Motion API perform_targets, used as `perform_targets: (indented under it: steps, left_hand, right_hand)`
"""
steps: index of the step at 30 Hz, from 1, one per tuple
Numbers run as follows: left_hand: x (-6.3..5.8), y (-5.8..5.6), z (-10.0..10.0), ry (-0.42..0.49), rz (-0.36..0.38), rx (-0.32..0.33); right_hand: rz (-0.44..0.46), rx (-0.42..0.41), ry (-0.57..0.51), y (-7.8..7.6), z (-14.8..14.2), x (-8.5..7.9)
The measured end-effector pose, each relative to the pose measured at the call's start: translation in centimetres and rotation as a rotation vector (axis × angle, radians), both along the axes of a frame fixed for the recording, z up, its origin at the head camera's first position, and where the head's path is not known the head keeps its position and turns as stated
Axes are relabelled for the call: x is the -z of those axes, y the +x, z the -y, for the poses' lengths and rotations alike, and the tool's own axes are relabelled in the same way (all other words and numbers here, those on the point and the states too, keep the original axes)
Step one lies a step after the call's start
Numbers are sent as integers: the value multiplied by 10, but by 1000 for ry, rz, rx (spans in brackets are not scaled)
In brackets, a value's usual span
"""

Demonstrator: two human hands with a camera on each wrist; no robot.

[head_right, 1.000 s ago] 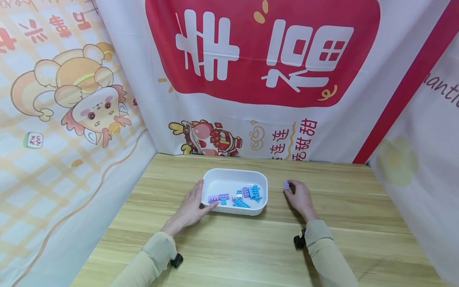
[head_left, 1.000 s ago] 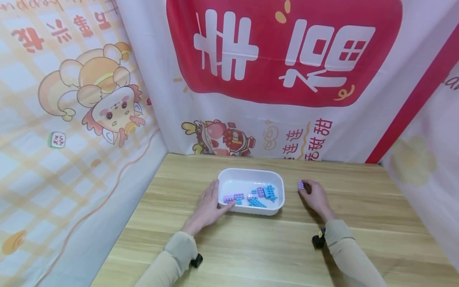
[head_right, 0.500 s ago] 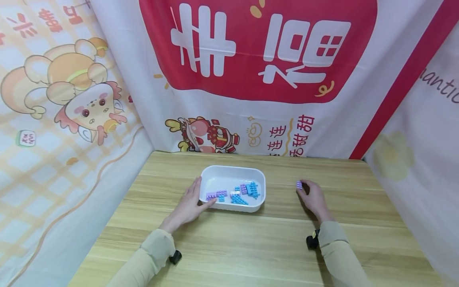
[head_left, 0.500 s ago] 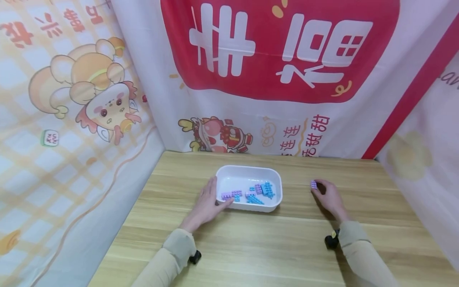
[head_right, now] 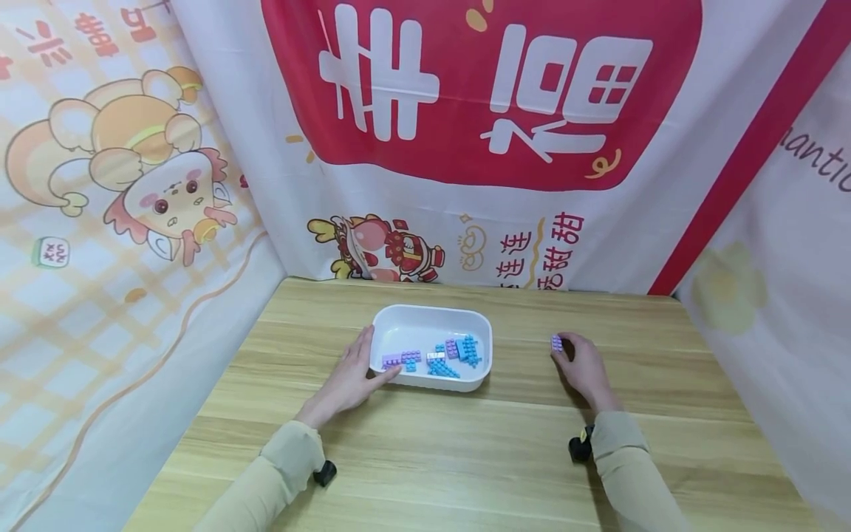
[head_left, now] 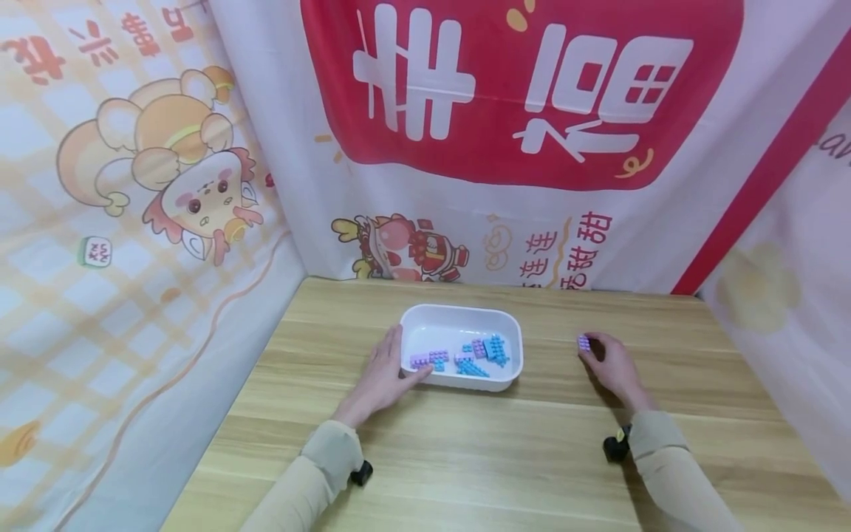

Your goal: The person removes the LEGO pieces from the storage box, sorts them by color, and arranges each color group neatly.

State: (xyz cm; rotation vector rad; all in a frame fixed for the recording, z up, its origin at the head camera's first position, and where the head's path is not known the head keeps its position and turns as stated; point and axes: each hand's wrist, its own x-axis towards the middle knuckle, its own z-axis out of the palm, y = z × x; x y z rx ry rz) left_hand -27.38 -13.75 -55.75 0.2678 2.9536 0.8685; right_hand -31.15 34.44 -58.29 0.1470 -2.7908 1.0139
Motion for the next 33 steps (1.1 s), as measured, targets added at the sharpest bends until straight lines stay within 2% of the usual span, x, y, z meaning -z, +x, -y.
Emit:
perform_targets:
  steps: [9, 12, 16, 19, 24, 30, 33]
  left_hand:
    - [-1, 1, 1, -1, 6, 9]
    - [-3, 2, 1, -4, 9, 14]
    - [-3, 0, 1, -9, 10, 17]
    - [-3, -2, 1, -15, 6, 19]
    - [-4, -4, 0, -34, -6, 32]
    - [-5, -3, 0, -53, 7, 31]
    - [-4, -3, 1, -54, 10, 28]
  right_hand:
    - [2, -18, 81, 0, 7, -4]
    - [-54, -26, 69, -1, 18, -15]
    - [-122, -56, 8, -2, 45, -39]
    - [-124, -100, -52, -5, 71, -58]
    - [-89, -171, -61, -7, 109, -78]
    - [-35, -303, -73, -7, 150, -83]
    - [-61, -396, -65, -9, 169, -78]
